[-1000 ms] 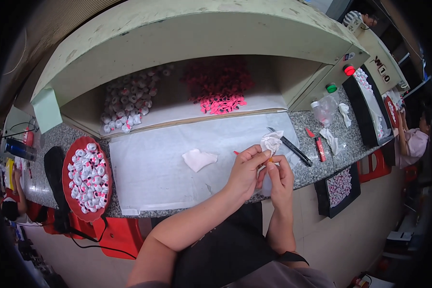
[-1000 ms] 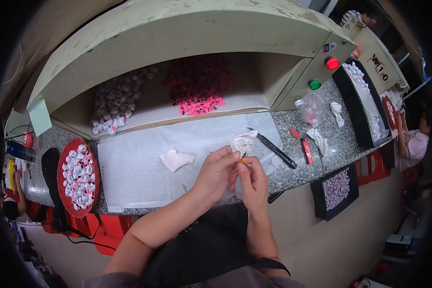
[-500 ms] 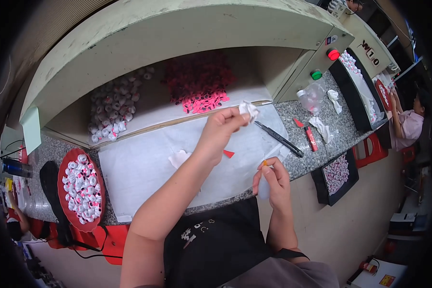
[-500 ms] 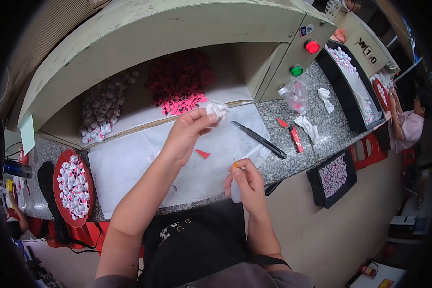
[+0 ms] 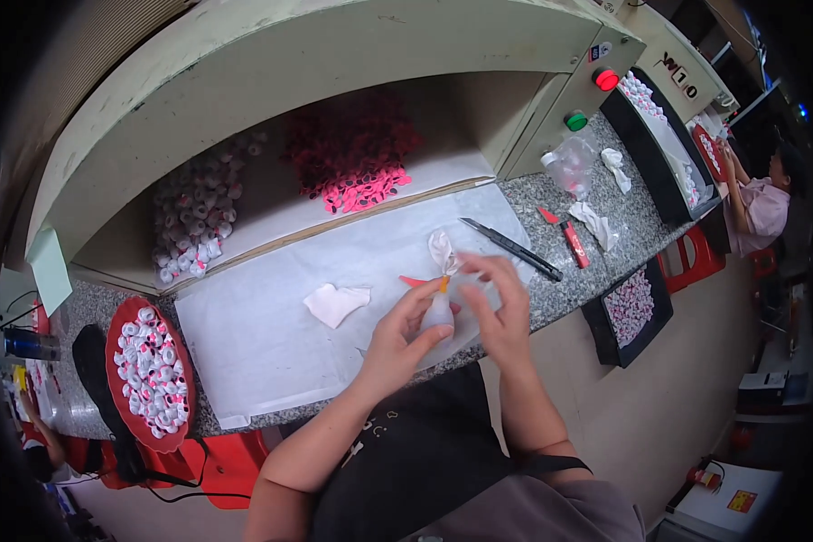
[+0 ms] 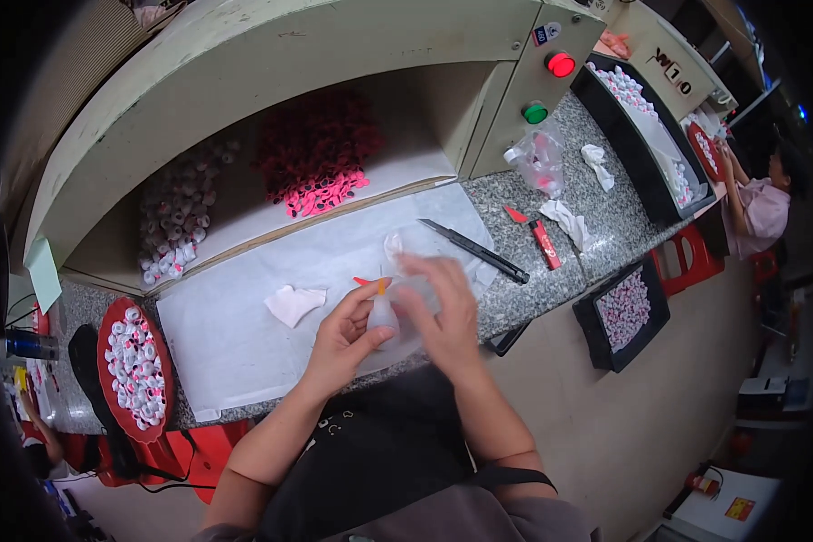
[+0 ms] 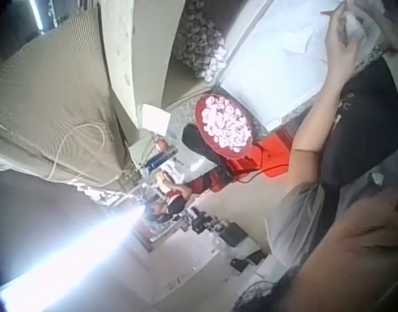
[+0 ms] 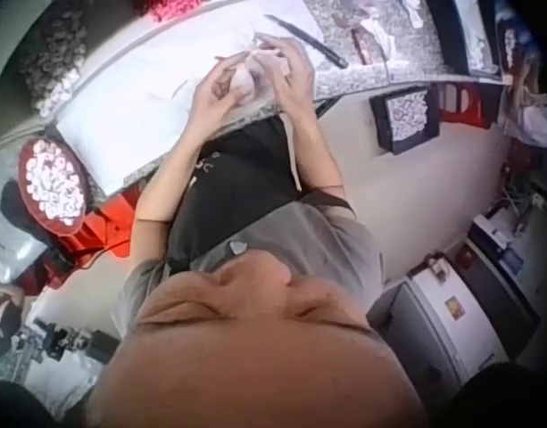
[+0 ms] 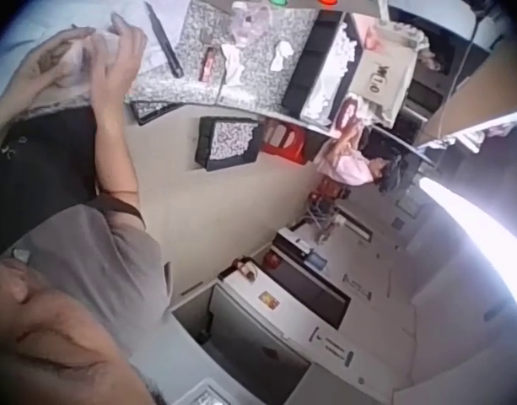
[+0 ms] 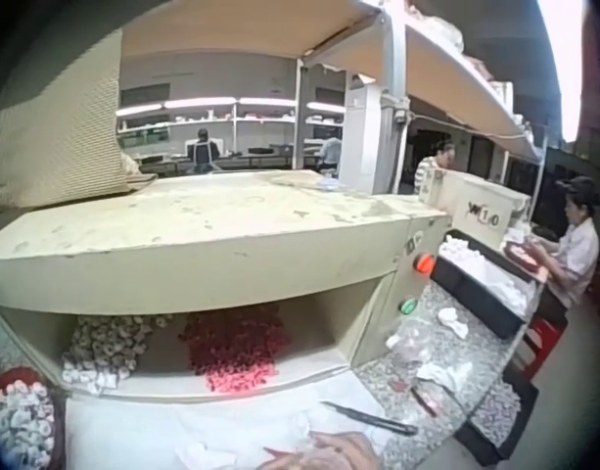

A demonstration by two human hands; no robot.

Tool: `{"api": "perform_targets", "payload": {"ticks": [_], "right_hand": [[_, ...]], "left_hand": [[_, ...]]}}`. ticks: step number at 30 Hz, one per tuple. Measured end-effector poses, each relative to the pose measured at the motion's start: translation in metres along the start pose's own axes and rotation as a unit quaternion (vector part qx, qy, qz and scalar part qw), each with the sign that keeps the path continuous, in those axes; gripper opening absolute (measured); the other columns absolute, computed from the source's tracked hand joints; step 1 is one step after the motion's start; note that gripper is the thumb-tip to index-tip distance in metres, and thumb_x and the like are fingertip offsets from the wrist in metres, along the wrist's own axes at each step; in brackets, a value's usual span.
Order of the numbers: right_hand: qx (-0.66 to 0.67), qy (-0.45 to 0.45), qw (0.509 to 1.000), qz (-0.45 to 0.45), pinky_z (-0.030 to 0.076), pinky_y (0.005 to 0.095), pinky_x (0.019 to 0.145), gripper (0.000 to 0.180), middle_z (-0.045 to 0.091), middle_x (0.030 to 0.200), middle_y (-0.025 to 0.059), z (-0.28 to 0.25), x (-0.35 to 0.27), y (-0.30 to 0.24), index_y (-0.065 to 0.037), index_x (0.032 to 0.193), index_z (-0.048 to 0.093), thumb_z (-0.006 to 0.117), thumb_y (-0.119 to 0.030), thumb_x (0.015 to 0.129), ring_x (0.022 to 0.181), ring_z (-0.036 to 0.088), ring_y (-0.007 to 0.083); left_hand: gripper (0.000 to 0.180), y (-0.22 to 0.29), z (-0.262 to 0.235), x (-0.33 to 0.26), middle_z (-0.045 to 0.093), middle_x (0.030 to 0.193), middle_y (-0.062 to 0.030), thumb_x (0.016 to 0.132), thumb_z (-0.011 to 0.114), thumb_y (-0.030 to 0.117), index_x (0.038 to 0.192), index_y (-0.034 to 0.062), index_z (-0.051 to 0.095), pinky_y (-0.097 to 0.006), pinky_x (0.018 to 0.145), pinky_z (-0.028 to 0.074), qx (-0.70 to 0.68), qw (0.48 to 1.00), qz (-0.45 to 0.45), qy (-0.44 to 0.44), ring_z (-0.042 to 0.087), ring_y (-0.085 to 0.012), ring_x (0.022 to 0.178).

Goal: Assembling small pink and white components using a glue applicator at a workstation.

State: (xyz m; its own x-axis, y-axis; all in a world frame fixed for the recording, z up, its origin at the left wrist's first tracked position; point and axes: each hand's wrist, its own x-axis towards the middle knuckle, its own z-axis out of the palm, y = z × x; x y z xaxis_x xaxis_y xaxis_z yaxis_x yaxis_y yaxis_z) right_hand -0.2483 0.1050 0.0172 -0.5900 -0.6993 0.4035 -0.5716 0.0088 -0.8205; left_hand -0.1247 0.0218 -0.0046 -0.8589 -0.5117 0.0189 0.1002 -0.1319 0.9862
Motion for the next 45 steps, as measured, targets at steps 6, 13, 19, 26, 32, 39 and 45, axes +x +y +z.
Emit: {"api": "perform_targets", "payload": {"ticks": [6, 13, 19, 26, 32, 39, 45], "right_hand": [[-0.344, -0.007, 0.937, -0.056, 0.040, 0.0356, 0.071, 0.029, 0.051, 0.086, 0.0138, -0.038, 0.030, 0.067, 0.001, 0.095, 0.053, 0.057, 0.002, 0.067, 0.080, 0.050, 0.0301], [-0.261, 0.008, 0.961, -0.096, 0.044, 0.0345, 0.061, 0.034, 0.052, 0.079, 0.0149, -0.038, 0.005, 0.024, -0.001, 0.103, 0.049, 0.050, 0.008, 0.070, 0.070, 0.054, 0.0307], [-0.191, -0.079, 0.966, -0.152, 0.045, 0.0290, 0.056, 0.046, 0.052, 0.076, 0.0089, -0.019, -0.040, -0.029, -0.010, 0.105, 0.059, 0.053, 0.008, 0.063, 0.064, 0.053, 0.0215], [-0.240, -0.055, 0.951, -0.189, 0.043, 0.0286, 0.054, 0.047, 0.052, 0.078, 0.0068, -0.014, -0.049, -0.026, -0.017, 0.102, 0.061, 0.055, 0.004, 0.059, 0.064, 0.052, 0.0202], [-0.306, -0.014, 0.932, -0.195, 0.041, 0.0287, 0.053, 0.047, 0.052, 0.081, 0.0073, -0.019, -0.046, -0.026, -0.016, 0.102, 0.061, 0.054, 0.003, 0.059, 0.062, 0.049, 0.0205], [-0.291, -0.029, 0.936, -0.198, 0.041, 0.0279, 0.054, 0.046, 0.051, 0.077, 0.0064, -0.022, -0.055, -0.035, -0.016, 0.100, 0.062, 0.053, 0.004, 0.059, 0.063, 0.048, 0.0198], [-0.290, -0.052, 0.930, -0.220, 0.041, 0.0290, 0.054, 0.047, 0.051, 0.078, 0.0066, -0.022, -0.063, -0.034, -0.016, 0.102, 0.061, 0.053, 0.004, 0.060, 0.064, 0.049, 0.0203]], "left_hand": [[0.041, 0.011, -0.003, -0.015, 0.051, 0.099, -0.0068, 0.083, 0.047, 0.005, 0.122, 0.0075, 0.035, -0.023, 0.078, 0.039, -0.182, 0.974, -0.124, -0.055, 0.050, -0.0135, 0.090], [0.020, 0.007, -0.009, -0.025, 0.049, 0.075, -0.0029, 0.089, 0.041, 0.022, 0.099, 0.0062, 0.049, -0.020, 0.056, 0.037, -0.207, 0.970, -0.123, 0.019, 0.046, -0.0090, 0.062], [0.021, 0.016, -0.007, -0.033, 0.048, 0.065, -0.0022, 0.090, 0.040, 0.024, 0.096, 0.0061, 0.048, -0.019, 0.050, 0.035, -0.225, 0.965, -0.134, 0.012, 0.044, -0.0082, 0.055], [0.019, 0.015, -0.002, -0.039, 0.047, 0.058, -0.0030, 0.090, 0.040, 0.024, 0.095, 0.0066, 0.047, -0.020, 0.049, 0.037, -0.204, 0.971, -0.127, -0.005, 0.047, -0.0091, 0.052], [0.020, 0.017, 0.001, -0.048, 0.049, 0.057, -0.0038, 0.089, 0.041, 0.024, 0.093, 0.0056, 0.048, -0.020, 0.050, 0.038, -0.211, 0.969, -0.125, -0.032, 0.050, -0.0101, 0.054], [0.018, 0.016, 0.002, -0.052, 0.049, 0.057, -0.0042, 0.089, 0.041, 0.022, 0.091, 0.0053, 0.048, -0.021, 0.050, 0.040, -0.228, 0.963, -0.138, -0.039, 0.050, -0.0109, 0.054], [0.020, 0.015, 0.001, -0.052, 0.054, 0.061, -0.0050, 0.089, 0.041, 0.023, 0.091, 0.0047, 0.047, -0.022, 0.052, 0.041, -0.240, 0.956, -0.158, -0.060, 0.054, -0.0111, 0.057]]}}
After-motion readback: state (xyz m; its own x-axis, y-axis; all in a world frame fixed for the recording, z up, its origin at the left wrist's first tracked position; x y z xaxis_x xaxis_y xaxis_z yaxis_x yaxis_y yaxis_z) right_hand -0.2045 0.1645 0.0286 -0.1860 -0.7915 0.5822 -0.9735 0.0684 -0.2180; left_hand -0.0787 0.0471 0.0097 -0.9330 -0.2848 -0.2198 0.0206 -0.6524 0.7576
